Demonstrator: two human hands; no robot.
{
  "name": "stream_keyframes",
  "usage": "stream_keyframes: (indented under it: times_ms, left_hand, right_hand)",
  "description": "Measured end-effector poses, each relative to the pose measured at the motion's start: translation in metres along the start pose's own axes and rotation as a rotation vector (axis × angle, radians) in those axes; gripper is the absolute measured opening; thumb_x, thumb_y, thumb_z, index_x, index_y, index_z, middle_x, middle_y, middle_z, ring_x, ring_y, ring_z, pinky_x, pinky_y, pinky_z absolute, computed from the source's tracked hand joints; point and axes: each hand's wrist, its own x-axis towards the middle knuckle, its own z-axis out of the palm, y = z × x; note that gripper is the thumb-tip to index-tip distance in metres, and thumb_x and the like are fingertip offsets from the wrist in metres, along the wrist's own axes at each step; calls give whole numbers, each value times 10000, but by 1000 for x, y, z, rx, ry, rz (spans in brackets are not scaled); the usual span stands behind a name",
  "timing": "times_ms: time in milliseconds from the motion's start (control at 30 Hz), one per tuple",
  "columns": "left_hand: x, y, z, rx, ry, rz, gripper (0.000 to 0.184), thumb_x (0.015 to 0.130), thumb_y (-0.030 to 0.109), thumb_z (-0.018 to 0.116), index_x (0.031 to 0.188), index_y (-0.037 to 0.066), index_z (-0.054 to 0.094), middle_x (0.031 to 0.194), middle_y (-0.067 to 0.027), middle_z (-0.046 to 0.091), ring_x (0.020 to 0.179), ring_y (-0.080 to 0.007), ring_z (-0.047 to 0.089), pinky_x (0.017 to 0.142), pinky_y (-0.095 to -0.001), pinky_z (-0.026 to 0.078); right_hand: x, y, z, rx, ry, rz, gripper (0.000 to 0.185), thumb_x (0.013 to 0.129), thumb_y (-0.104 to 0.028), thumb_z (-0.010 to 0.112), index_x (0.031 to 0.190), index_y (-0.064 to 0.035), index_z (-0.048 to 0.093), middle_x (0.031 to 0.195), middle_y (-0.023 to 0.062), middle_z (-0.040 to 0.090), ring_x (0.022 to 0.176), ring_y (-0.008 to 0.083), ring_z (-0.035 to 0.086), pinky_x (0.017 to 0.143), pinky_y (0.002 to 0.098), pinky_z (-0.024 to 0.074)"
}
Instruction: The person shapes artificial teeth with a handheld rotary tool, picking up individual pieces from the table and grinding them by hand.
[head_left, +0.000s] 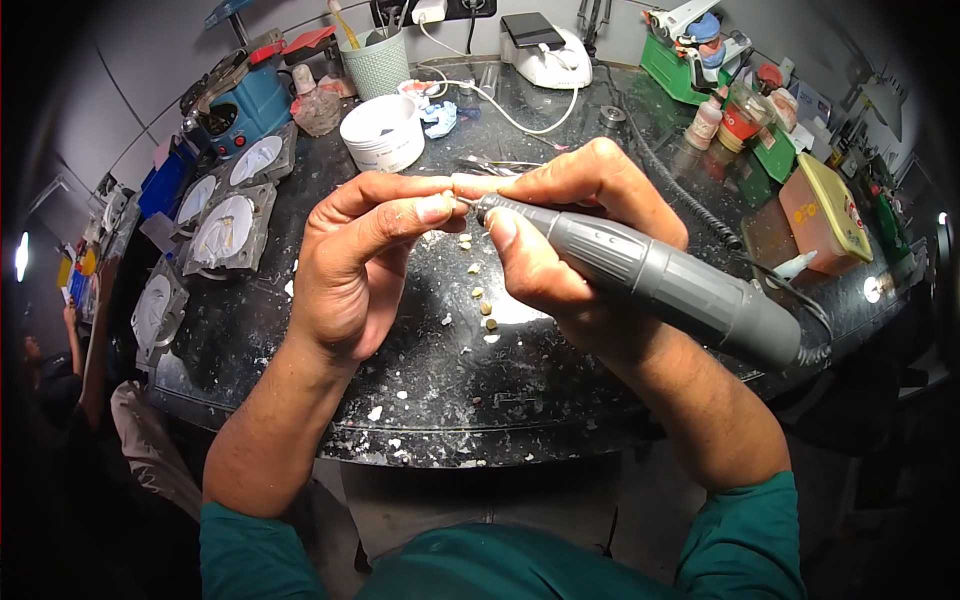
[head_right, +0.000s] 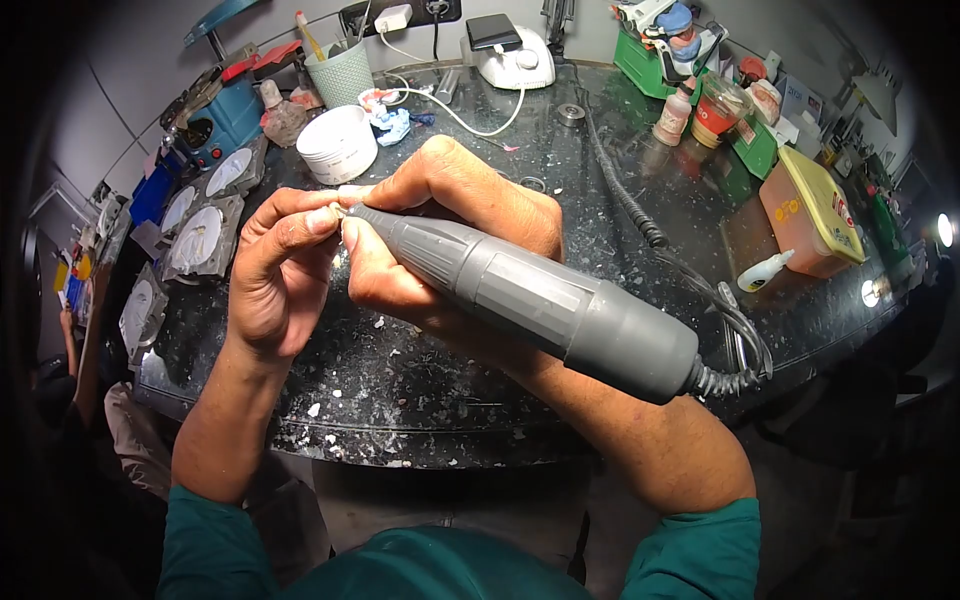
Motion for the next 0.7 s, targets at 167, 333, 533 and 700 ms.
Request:
stream_keyframes:
  times_ms: [167, 333, 533, 700]
  left_hand:
    - [-1, 0, 0, -86, -6, -36, 155, 879, 15, 601, 998, -25, 693, 1012, -188, 708, 947, -218, 681, 915, -345, 522]
    - [-1, 0, 0, -27, -1, -61, 164, 884, 39, 581, 1016, -12, 663, 1052, -158, 698, 969, -181, 661, 947, -327, 479]
    - [-1, 0, 0, -27, -6, -60, 166, 888, 43, 579, 1021, -13, 659, 1054, -156, 696, 971, -182, 660, 949, -327, 477]
    - [-1, 0, 1, -30, -2, -60, 153, 885, 42, 589, 1011, -11, 657, 1051, -150, 697, 964, -175, 659, 952, -326, 479]
  right_hand:
    - [-1, -1, -2, 9, -33, 20, 155, 771, -11, 700, 888, 12, 601, 821, 85, 650, 670, 92, 594, 598, 223, 485]
    - [-2, -2, -3, 4, -49, 46, 166, 781, -12, 700, 901, 12, 588, 827, 97, 663, 675, 96, 605, 607, 229, 492]
    - [-2, 0, -3, 20, -48, 33, 166, 782, -11, 700, 899, 11, 584, 826, 97, 662, 679, 96, 607, 609, 230, 494]
    - [-2, -2, -3, 34, -44, 64, 168, 776, -9, 698, 897, 12, 582, 828, 94, 658, 681, 94, 602, 611, 228, 491]
